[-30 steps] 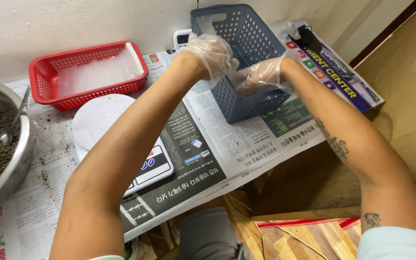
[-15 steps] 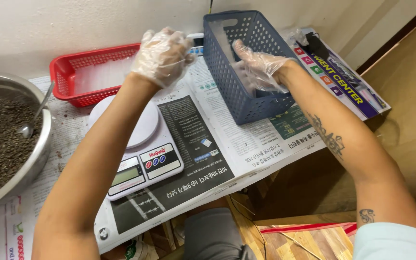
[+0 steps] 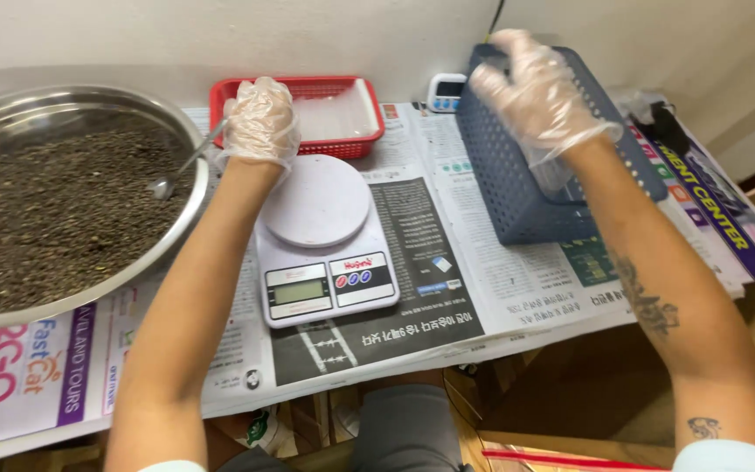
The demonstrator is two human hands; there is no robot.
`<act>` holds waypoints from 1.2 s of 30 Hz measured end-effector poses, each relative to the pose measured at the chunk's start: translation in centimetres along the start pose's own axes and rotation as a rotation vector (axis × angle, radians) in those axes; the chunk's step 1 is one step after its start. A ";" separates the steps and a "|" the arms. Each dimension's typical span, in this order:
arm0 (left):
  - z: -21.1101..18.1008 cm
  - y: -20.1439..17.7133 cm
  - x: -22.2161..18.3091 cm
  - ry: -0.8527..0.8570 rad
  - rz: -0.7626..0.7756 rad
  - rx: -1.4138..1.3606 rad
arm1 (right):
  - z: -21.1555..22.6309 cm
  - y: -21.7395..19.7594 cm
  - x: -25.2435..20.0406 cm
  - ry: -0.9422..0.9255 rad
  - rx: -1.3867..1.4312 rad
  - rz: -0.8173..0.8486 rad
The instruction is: Weighing and bagging small seeds using a spoon and a digital scale
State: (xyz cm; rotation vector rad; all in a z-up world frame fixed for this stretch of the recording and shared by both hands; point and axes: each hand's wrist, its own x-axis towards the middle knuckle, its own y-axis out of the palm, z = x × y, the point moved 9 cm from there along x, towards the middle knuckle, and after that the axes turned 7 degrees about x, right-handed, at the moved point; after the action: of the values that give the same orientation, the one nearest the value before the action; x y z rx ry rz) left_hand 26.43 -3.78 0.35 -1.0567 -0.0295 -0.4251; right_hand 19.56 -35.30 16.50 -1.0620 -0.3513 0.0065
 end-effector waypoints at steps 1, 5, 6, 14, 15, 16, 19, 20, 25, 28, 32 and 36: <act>0.3 1.9 0.4 -0.004 0.129 0.050 | 3.7 1.1 -0.5 -0.328 -0.092 -0.060; 2.2 8.7 1.9 -0.022 0.527 0.195 | 12.1 8.2 -2.9 -0.844 -0.179 -0.051; 2.4 6.7 1.1 -0.032 0.532 0.196 | 13.4 9.9 -3.0 -0.855 -0.174 -0.051; 6.9 7.7 0.1 -0.570 0.384 -0.778 | 12.9 25.5 7.5 -0.531 -0.318 0.343; 7.0 6.9 -0.3 -0.576 0.385 -0.776 | 12.9 24.8 7.4 -0.537 -0.314 0.344; 7.1 6.2 -0.7 -0.580 0.389 -0.795 | 14.5 24.4 6.0 -0.779 -0.356 0.344; 6.7 2.8 -2.6 -0.623 0.385 -0.831 | 12.7 28.8 6.6 -1.057 -0.471 0.305; 6.6 1.4 -3.3 -0.656 0.372 -0.854 | 11.4 31.4 7.8 -1.086 -0.555 0.272; 7.6 10.4 -0.3 -0.724 0.340 -0.884 | 9.3 32.0 10.0 -1.083 -0.488 0.286; 7.5 11.0 0.2 -0.744 0.324 -0.910 | 8.9 32.2 9.9 -1.065 -0.471 0.254; 8.0 9.2 -1.1 -0.767 0.278 -0.920 | 11.6 27.2 7.5 -0.452 -0.098 0.439; 8.1 0.8 -4.3 -0.757 0.265 -0.879 | 12.8 25.4 6.7 -0.456 -0.058 0.379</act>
State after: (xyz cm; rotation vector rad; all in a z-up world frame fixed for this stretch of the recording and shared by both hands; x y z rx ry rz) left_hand 24.20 4.81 2.79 -2.0137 -0.4004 0.2671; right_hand 26.33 -10.71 2.29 -1.1686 -0.5569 0.5877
